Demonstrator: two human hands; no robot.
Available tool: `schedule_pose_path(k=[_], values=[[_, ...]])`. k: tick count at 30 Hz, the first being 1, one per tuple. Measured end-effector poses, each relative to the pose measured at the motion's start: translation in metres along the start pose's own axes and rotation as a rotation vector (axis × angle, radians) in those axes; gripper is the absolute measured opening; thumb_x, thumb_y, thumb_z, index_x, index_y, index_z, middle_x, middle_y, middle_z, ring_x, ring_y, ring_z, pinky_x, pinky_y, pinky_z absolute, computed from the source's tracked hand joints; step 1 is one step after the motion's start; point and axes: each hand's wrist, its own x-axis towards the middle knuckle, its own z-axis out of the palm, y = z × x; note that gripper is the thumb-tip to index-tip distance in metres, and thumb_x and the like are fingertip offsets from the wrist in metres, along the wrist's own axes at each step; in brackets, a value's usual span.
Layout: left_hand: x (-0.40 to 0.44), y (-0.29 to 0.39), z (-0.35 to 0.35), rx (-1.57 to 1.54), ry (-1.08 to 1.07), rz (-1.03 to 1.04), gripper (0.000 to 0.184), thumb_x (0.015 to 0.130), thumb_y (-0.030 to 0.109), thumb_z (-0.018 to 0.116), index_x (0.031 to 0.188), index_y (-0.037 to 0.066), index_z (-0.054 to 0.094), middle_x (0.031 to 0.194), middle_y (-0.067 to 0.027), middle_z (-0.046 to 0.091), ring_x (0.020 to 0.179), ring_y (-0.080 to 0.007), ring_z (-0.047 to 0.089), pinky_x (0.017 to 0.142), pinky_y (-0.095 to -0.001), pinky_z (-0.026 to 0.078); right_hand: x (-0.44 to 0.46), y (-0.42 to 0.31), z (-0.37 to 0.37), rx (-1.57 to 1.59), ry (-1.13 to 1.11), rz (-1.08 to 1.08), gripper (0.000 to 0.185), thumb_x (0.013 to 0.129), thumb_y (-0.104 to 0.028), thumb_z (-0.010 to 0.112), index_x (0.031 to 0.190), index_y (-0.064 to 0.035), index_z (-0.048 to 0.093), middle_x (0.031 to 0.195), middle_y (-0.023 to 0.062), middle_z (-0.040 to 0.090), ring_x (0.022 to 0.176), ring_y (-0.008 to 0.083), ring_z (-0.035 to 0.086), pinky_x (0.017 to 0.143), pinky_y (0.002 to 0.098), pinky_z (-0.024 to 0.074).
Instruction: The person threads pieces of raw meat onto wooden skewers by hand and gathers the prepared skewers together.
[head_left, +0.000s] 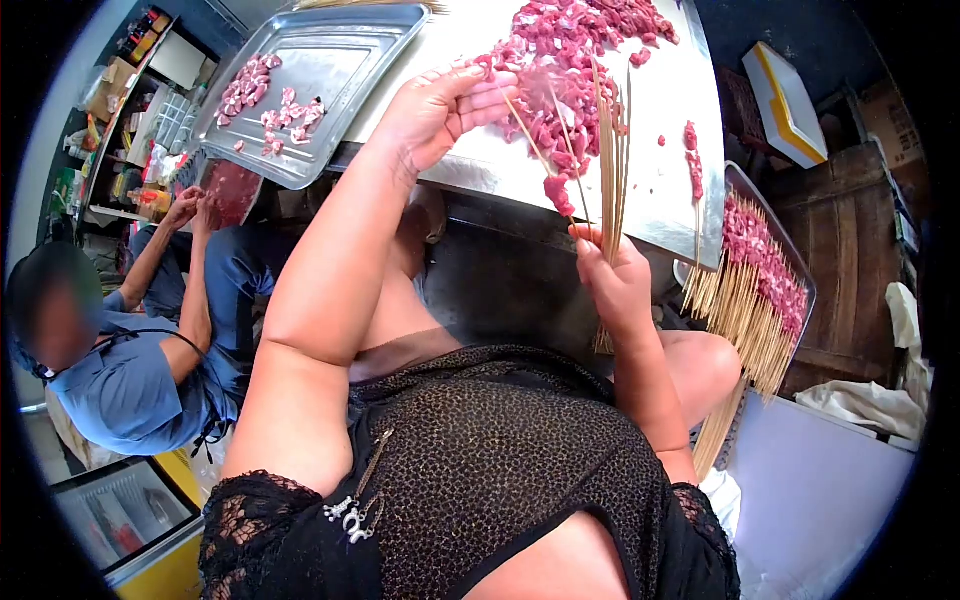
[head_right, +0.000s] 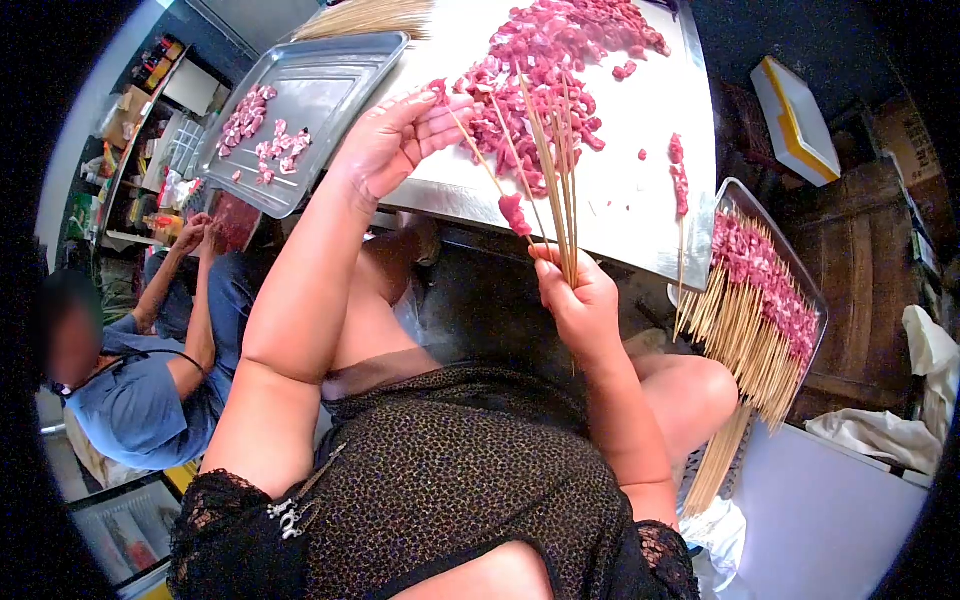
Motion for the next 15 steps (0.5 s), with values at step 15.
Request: schedule_pose_path(k=[15], values=[[0.003,0.000,-0.014,0.394,0.178,0.220,0.020,0.088,0.019,0.057,0.099,0.003,0.061,0.093,-0.0071,0.066,0.085,-0.0137,0.062,0.076,-0.0274,0.050,-0.002,0.000,-0.003,-0.132,0.050,0.031,0.020,0.088,-0.009,0.054,0.104,0.0020,0.059,0.066,-0.0053,0.049,0.055,0.0019,0.041,0.050,0.0165,0.0338]])
